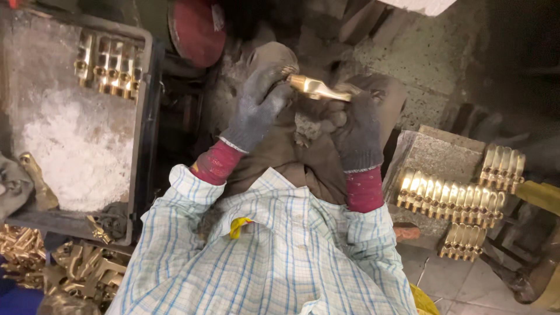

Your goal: The person sits on the floor and repeatedly picks up small brass-colored metal parts, rubs them against a grinding wheel, and places them on a nearby metal block. The person handles the parts one at a time throughout the clip.

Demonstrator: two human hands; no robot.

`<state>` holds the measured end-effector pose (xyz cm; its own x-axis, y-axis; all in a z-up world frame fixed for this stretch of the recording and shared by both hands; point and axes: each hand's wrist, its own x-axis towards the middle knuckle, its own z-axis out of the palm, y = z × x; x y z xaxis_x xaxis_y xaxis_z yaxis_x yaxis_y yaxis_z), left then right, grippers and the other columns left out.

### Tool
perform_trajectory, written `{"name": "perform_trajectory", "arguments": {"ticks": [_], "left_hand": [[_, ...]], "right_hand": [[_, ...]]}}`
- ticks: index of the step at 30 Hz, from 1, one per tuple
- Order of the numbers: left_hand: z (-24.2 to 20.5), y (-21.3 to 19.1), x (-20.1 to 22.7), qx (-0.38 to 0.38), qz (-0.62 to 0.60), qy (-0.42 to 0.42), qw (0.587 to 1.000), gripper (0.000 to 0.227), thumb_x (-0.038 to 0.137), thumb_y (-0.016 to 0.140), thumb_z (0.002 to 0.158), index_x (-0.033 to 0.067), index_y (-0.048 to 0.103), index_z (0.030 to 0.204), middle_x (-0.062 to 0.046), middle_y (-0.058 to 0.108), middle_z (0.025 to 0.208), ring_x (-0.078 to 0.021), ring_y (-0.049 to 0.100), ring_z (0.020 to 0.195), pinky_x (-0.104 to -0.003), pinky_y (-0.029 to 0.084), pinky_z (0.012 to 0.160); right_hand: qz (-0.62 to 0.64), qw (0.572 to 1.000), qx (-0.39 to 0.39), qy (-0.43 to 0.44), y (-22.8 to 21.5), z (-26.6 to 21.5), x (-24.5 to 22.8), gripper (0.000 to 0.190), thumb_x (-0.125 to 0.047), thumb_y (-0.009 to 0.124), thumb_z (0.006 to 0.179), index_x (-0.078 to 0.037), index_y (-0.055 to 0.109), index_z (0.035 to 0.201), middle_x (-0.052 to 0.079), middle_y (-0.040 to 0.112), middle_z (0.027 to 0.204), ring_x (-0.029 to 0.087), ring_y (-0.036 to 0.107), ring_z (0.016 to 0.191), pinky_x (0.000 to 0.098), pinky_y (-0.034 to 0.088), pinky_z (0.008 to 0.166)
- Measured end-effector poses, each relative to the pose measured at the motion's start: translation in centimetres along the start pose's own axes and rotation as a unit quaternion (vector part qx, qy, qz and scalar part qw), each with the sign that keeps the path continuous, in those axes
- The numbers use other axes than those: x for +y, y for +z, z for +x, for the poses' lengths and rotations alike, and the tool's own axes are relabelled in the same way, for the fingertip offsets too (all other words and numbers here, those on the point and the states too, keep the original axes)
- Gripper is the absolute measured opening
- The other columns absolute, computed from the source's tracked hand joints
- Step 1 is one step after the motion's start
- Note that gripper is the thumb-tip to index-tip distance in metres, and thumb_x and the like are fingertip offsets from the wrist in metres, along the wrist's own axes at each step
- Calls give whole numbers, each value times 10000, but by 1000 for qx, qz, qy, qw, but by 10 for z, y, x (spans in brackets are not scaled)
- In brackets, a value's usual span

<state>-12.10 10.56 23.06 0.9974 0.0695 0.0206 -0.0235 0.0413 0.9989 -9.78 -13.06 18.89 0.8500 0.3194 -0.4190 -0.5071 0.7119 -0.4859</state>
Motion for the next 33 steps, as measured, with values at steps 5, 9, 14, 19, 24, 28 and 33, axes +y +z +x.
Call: {"name": "perform_trajectory", "arguments": {"ticks": [5,9,14,19,24,28,33], "left_hand": [[-7,-2,9,-25,26,82,996,302,29,602,1024,-36,635,1317,-112,638,1326,-156,619,1203,-269,504,1050],[-4,-2,-1,-39,-10,38,998,275,73,581,1055,-36,639,1301,-96,655,1258,-145,641,1134,-256,517,1009],[36,12,-50,-83,-125,-166,975,313,171,532,1043,6,651,1281,-116,643,852,-146,564,654,-280,445,570],[94,41,-115,-96,-325,-194,921,282,206,530,1054,-3,613,1225,-38,597,795,-124,585,629,-285,510,557],[111,61,-147,-26,-334,-219,916,249,211,559,1033,1,625,1150,-37,606,770,-137,577,594,-279,484,509],[112,61,-157,8,-310,-209,928,272,226,550,1000,8,661,1118,-39,616,742,-127,574,570,-264,476,479],[110,64,-174,2,-362,-186,913,269,212,583,1028,-24,642,1142,-49,616,786,-129,569,622,-280,492,544]], "right_hand": [[-87,989,-55,-111,-1,-9,0,311,-199,535,1189,68,636,1312,128,625,1111,160,600,892,252,532,771],[-532,770,-51,-350,14,-23,-18,123,-68,570,1114,18,638,1170,193,616,1264,224,660,1109,299,587,900],[-722,597,-39,-349,35,-16,-36,141,-61,649,1064,-15,664,1196,212,668,1349,217,774,1012,313,625,844],[-304,933,100,-162,26,30,-42,433,-25,541,1027,85,482,1442,242,648,1291,265,766,957,363,689,854],[-390,895,138,-166,6,66,-44,427,-30,536,1024,82,488,1433,227,641,1318,252,769,944,348,693,833],[-362,905,150,-165,5,75,-39,404,-2,561,1003,94,523,1393,242,665,1275,269,775,935,352,695,819],[-368,896,161,-192,18,75,-36,344,-8,588,998,104,570,1323,224,669,1242,255,769,920,346,698,787]]}}
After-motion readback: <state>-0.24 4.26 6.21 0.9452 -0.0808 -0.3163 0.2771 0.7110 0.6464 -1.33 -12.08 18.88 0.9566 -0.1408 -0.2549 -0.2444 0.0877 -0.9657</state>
